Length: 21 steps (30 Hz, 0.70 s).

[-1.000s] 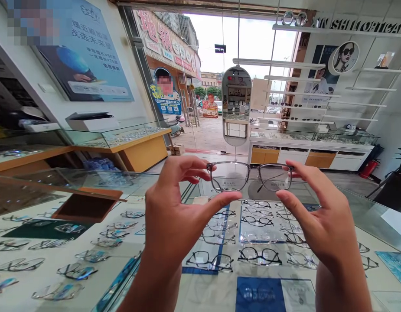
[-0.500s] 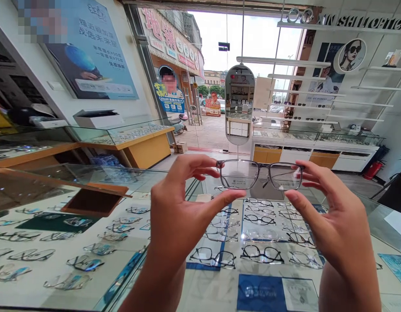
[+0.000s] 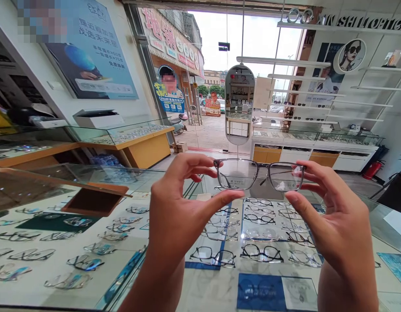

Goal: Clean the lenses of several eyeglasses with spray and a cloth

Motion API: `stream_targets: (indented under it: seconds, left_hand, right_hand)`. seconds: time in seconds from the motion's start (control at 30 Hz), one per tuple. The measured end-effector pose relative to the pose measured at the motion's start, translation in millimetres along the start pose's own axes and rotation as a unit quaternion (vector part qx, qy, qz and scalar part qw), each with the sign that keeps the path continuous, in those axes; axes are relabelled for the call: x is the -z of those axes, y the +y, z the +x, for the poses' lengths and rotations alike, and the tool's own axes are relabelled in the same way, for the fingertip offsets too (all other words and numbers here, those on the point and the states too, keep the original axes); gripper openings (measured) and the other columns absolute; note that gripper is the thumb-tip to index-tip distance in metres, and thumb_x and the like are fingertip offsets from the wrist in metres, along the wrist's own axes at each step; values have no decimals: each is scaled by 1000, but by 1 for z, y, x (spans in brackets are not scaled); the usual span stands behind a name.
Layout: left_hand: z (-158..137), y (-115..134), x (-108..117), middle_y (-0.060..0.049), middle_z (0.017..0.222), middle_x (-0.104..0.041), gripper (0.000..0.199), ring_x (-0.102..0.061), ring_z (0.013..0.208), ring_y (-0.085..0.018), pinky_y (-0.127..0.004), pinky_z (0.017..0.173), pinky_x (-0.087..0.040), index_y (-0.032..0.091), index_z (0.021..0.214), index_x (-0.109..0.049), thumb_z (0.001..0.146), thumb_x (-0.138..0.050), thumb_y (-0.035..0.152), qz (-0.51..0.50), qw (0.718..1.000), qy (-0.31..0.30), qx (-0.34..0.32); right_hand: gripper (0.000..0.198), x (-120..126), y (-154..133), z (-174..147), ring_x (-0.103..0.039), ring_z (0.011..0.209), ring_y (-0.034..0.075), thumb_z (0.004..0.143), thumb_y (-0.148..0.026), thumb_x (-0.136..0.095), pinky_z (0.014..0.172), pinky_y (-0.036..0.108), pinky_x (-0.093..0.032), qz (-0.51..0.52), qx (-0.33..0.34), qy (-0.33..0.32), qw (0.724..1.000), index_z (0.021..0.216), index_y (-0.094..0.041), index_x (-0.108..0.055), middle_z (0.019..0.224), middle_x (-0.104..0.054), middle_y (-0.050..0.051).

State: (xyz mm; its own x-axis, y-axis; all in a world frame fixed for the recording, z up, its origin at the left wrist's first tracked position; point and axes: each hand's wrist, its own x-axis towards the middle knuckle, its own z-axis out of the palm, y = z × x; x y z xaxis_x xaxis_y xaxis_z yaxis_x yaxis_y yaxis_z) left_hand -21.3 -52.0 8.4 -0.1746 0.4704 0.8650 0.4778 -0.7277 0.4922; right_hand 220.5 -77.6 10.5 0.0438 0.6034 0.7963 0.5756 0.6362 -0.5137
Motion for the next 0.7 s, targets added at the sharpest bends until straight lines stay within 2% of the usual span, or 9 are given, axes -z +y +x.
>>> stream_targets:
  seconds: [0.17, 0.47, 0.7]
  left_hand:
    - [1, 2, 1, -2, 102, -76, 48, -72, 80, -20, -38, 71, -60, 27, 101, -68, 69, -97, 49, -23, 999, -7, 21]
    - [2, 3, 2, -2, 98, -75, 48, -66, 66, -15, -32, 55, -51, 26, 95, -66, 67, -98, 50, -24, 999, -7, 32]
    - [2, 2, 2, -1, 93, -76, 47, -62, 60, -12, -29, 49, -46, 25, 91, -65, 66, -99, 47, -39, 998, -21, 37]
  right_hand:
    - [44, -1, -1, 1, -73, 114, 29, 92, -39, -76, 90, 49, -67, 5, -6, -10, 1000, 135, -33, -68, 128, -75, 8]
    - [44, -1, -3, -1, -72, 115, 30, 92, -39, -76, 89, 49, -66, 12, -19, -9, 1000, 134, -33, -69, 131, -74, 8]
    - [42, -1, -5, -1, -72, 114, 29, 92, -38, -76, 88, 48, -67, 18, -14, -3, 1000, 134, -33, -69, 131, -74, 8]
